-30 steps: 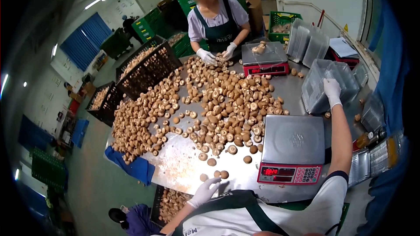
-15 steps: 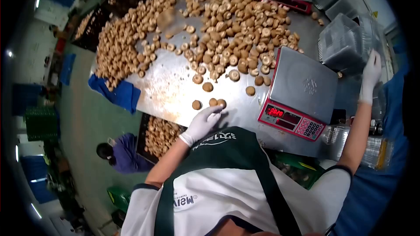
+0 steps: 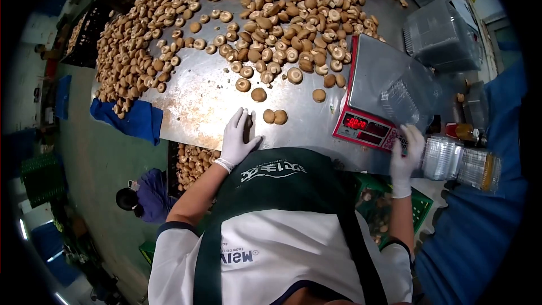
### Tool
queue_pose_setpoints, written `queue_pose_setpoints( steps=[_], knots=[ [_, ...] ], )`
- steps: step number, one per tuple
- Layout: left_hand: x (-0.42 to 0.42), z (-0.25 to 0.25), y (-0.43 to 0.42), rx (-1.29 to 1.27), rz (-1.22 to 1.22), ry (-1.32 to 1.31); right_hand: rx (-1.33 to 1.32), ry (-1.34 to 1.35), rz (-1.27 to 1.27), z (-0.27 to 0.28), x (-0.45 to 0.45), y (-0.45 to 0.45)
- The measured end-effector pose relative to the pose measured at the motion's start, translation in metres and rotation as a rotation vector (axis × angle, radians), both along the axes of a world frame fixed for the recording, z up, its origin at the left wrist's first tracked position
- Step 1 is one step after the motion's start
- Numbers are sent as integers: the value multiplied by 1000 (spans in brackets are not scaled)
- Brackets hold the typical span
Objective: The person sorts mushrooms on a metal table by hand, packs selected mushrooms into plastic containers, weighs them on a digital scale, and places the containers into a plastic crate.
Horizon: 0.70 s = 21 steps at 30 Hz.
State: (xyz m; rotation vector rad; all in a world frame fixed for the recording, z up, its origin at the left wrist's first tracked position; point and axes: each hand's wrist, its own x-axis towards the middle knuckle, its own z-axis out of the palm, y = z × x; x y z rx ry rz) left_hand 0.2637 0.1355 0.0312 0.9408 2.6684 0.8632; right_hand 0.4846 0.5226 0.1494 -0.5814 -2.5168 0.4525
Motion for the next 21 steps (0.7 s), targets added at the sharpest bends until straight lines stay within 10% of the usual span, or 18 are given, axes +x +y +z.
queue_pose_setpoints(
  steps=[8,12,21],
  knots=[
    [-24,-24,31,54,50,68,-1185,-203,160,-137,-80,-132],
    [-65,-14,64,246,154,-22,-1099,167,-44,-157,-168,-134],
    [-117,-18,105,126,50,45,-1846,519,-170,-164,-337,-36]
  ],
)
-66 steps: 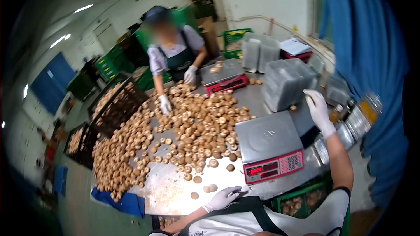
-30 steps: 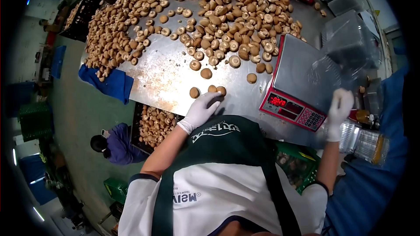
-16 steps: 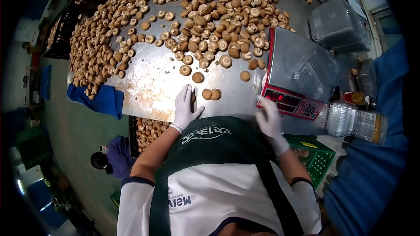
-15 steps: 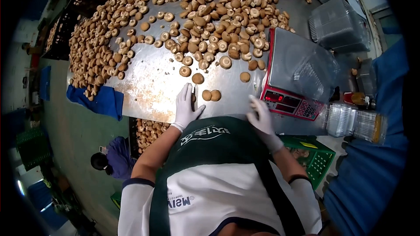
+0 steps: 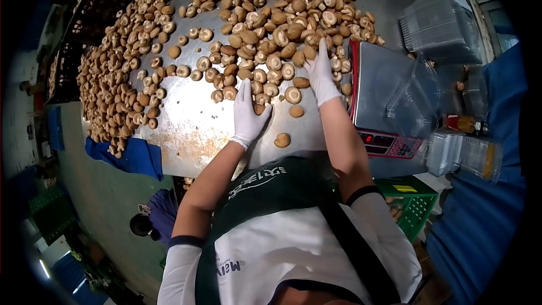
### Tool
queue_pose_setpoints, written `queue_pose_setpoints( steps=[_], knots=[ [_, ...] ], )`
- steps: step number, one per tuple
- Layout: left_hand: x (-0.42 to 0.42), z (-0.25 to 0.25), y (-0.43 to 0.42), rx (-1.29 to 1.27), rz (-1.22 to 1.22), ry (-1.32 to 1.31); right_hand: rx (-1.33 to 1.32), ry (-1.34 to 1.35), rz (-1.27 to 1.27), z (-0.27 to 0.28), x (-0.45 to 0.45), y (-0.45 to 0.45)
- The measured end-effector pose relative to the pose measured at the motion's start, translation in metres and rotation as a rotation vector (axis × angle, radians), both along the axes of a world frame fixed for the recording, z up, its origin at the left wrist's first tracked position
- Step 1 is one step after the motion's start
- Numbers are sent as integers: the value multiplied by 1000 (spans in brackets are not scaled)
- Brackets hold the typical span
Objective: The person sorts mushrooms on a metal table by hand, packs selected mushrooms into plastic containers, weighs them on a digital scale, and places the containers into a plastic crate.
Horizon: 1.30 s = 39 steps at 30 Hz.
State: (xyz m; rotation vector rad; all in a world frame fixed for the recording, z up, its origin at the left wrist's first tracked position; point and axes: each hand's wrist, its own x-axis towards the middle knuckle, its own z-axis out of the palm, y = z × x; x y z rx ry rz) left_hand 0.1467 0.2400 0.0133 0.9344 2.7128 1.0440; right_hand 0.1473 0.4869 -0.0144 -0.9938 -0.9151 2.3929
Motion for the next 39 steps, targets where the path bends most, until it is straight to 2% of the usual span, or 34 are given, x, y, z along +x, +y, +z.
queue_pose_setpoints(
  steps=[3,5,7,8,11,12,13,15,16,17,18,20,23,24,27,29,31,33,34,37,38,39],
  knots=[
    [-21,6,13,144,61,-113,-151,71,150,13,-27,17],
    [-41,6,22,98,80,-167,-234,207,301,17,-32,23],
    [-51,3,24,117,55,-208,-213,206,330,25,-34,20],
    [-51,1,22,157,54,-222,-208,12,268,27,-29,18],
    [-33,14,10,235,71,-232,-16,-25,291,19,-13,14],
    [-25,18,4,241,87,-208,64,-53,289,-2,-12,16],
    [-16,21,-3,248,105,-183,202,-121,256,24,-2,3],
    [1,23,-18,278,130,-212,705,-234,261,-17,-1,2],
    [9,28,-23,298,143,-259,607,-53,164,10,0,-18],
    [18,32,-27,317,158,-306,765,-386,291,43,9,-23],
    [25,34,-31,339,160,-319,775,-327,230,29,7,-22],
    [37,38,-36,491,169,-500,800,-293,142,7,6,-16],
    [44,50,-34,737,204,-855,673,-291,-24,30,19,-25],
    [45,61,-32,716,229,-929,618,-251,-81,50,28,-37],
    [39,54,-29,725,247,-1185,660,-122,-76,31,45,-61],
    [37,46,-25,787,247,-1357,705,-38,68,55,66,-92],
    [38,41,-17,876,255,-1524,979,-46,295,54,86,-119],
    [36,27,-20,846,235,-1552,883,43,477,60,97,-135],
    [34,21,-23,849,215,-1593,844,46,485,54,97,-136],
    [30,24,-27,907,128,-1656,955,37,398,57,76,-111],
    [27,24,-30,942,102,-1680,987,-36,287,56,65,-100],
    [25,24,-33,981,80,-1703,1178,-148,142,72,52,-89]
  ],
)
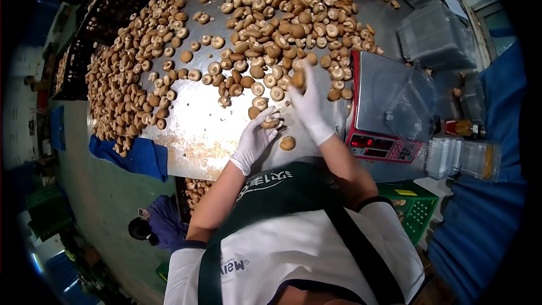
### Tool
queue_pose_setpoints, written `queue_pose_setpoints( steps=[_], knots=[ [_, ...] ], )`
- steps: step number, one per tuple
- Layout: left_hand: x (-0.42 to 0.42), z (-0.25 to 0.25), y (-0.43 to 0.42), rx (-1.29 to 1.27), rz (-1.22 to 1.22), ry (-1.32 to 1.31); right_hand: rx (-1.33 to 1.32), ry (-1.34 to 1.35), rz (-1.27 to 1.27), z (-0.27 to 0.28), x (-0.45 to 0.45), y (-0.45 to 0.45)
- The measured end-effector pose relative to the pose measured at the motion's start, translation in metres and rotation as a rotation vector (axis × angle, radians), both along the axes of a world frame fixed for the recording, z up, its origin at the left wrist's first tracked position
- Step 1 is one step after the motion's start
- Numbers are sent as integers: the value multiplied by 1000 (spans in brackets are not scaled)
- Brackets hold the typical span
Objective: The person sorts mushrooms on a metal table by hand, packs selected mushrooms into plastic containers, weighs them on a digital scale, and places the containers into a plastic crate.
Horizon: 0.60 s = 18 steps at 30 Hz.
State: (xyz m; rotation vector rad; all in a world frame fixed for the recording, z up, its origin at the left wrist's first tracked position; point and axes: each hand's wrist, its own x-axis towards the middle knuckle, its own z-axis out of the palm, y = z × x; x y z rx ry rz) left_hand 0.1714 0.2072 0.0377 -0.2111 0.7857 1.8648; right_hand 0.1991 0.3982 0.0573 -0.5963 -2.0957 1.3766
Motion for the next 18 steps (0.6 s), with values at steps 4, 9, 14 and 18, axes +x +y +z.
queue_pose_setpoints(
  steps=[4,9,14,18],
  knots=[
    [-5,6,-4,33,69,-137,533,-299,23,-13,-26,54],
    [-4,9,-11,6,72,-55,582,-440,84,-41,-46,62],
    [1,4,-20,-50,60,-27,60,-268,18,-18,-34,43],
    [6,39,-16,-88,129,-49,-123,-274,567,7,6,-24]
  ],
)
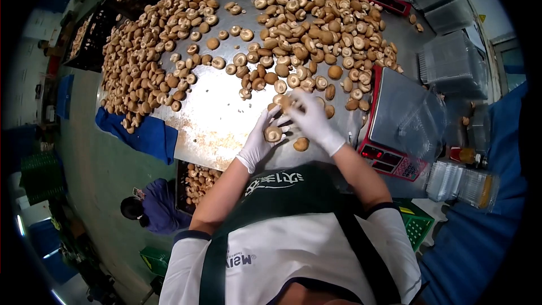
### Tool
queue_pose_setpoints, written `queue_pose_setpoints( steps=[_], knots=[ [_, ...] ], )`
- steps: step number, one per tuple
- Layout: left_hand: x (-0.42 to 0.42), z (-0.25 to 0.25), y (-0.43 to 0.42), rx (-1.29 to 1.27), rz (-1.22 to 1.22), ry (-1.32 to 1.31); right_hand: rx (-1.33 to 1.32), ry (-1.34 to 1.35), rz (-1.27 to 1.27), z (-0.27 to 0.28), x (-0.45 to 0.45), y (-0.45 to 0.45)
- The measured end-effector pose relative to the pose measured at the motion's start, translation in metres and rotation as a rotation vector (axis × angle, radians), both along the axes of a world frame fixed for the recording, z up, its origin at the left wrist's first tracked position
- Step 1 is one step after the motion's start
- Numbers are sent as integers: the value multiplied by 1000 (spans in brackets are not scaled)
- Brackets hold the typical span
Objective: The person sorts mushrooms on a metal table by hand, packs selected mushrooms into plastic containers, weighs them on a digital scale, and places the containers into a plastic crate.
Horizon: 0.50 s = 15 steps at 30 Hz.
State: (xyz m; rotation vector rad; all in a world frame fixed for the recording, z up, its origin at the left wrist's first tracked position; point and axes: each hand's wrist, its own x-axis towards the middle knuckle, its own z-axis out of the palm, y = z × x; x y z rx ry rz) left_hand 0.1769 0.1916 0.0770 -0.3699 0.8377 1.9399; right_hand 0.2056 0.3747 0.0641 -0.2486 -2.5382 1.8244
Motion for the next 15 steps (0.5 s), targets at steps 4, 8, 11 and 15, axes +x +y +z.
queue_pose_setpoints(
  steps=[4,8,11,15],
  knots=[
    [-3,-20,-15,-158,-35,36,88,157,53,-2,0,-21],
    [-7,-20,-32,11,89,-32,727,288,61,-20,-45,10],
    [-20,-20,-40,122,121,-60,997,79,-134,-33,-74,65],
    [-32,-18,-47,148,168,-63,1068,81,-234,-7,-114,109]
  ],
)
